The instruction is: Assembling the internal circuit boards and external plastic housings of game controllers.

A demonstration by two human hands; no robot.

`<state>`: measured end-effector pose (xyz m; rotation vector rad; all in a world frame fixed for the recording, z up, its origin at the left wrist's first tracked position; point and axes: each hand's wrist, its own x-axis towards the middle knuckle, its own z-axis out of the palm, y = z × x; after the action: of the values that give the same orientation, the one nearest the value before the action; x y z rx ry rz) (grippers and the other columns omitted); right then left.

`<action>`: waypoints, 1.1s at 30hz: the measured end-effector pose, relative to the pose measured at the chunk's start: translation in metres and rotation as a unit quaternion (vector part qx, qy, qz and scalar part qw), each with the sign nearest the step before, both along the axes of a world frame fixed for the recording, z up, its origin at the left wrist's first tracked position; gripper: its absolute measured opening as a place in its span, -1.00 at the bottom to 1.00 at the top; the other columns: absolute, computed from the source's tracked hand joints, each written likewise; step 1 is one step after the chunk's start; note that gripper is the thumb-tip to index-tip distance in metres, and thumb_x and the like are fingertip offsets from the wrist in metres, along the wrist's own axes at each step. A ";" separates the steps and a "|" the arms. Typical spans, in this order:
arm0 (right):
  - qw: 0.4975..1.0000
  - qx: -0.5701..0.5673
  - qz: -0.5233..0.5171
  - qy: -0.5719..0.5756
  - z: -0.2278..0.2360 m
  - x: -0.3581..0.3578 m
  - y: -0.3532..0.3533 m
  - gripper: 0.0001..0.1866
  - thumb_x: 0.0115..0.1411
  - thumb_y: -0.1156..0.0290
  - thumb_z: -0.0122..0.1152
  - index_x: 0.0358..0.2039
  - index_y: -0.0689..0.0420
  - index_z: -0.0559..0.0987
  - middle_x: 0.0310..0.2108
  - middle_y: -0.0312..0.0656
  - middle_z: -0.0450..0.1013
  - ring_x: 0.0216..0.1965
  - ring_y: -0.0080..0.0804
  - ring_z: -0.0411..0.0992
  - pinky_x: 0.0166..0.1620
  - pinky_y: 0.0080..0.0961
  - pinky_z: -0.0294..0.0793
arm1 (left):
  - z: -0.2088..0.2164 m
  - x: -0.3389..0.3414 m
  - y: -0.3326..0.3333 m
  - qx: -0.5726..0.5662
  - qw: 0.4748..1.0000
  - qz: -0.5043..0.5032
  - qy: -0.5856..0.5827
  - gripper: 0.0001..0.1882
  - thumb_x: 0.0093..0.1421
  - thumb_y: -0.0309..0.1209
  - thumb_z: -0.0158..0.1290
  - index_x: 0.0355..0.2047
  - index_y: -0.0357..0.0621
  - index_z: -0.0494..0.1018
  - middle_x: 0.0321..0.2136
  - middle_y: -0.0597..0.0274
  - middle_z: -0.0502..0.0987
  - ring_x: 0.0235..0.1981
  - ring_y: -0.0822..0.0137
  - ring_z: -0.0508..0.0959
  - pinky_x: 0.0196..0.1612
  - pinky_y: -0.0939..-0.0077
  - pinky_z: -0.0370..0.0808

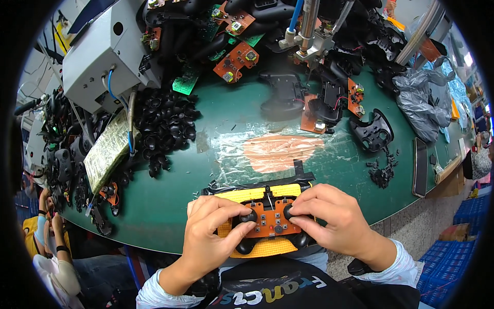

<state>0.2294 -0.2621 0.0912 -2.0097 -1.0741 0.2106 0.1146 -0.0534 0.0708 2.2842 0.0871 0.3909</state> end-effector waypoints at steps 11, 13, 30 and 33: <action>0.998 -0.013 0.067 -0.008 0.003 0.009 0.000 -0.78 -0.12 0.62 0.39 -0.39 0.17 0.63 -0.31 -0.16 0.58 -0.30 -0.24 0.55 -0.21 -0.40 0.52 | 0.000 -0.001 -0.006 -0.006 1.000 0.003 0.005 -0.72 -0.09 -0.51 0.27 -0.28 -0.09 0.60 -0.26 0.29 0.56 -0.23 0.27 0.48 -0.10 0.36 0.29; 0.998 -0.021 0.065 -0.010 0.003 0.008 0.000 -0.78 -0.12 0.61 0.39 -0.39 0.17 0.62 -0.31 -0.16 0.58 -0.29 -0.24 0.55 -0.21 -0.41 0.52 | -0.001 -0.003 -0.005 -0.014 1.000 -0.004 0.019 -0.70 -0.10 -0.51 0.28 -0.27 -0.11 0.60 -0.31 0.29 0.55 -0.24 0.24 0.48 -0.10 0.34 0.30; 0.996 -0.048 0.060 -0.038 0.002 0.008 0.001 -0.77 -0.10 0.55 0.41 -0.37 0.14 0.62 -0.30 -0.20 0.58 -0.33 -0.26 0.55 -0.26 -0.43 0.55 | 0.003 -0.002 -0.005 0.006 1.000 -0.010 0.013 -0.68 -0.10 -0.49 0.33 -0.26 -0.15 0.59 -0.36 0.26 0.53 -0.30 0.24 0.48 -0.17 0.36 0.32; 0.996 -0.050 0.053 -0.042 0.003 0.010 0.003 -0.77 -0.11 0.54 0.41 -0.37 0.13 0.62 -0.31 -0.21 0.57 -0.34 -0.25 0.54 -0.26 -0.42 0.54 | 0.002 0.000 -0.006 0.005 1.000 0.006 0.016 -0.67 -0.13 -0.49 0.35 -0.28 -0.15 0.60 -0.38 0.26 0.54 -0.33 0.24 0.49 -0.20 0.38 0.33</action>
<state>0.2391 -0.2592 0.0940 -2.0666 -1.2480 0.2412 0.1144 -0.0591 0.0724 2.3001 0.1151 0.3621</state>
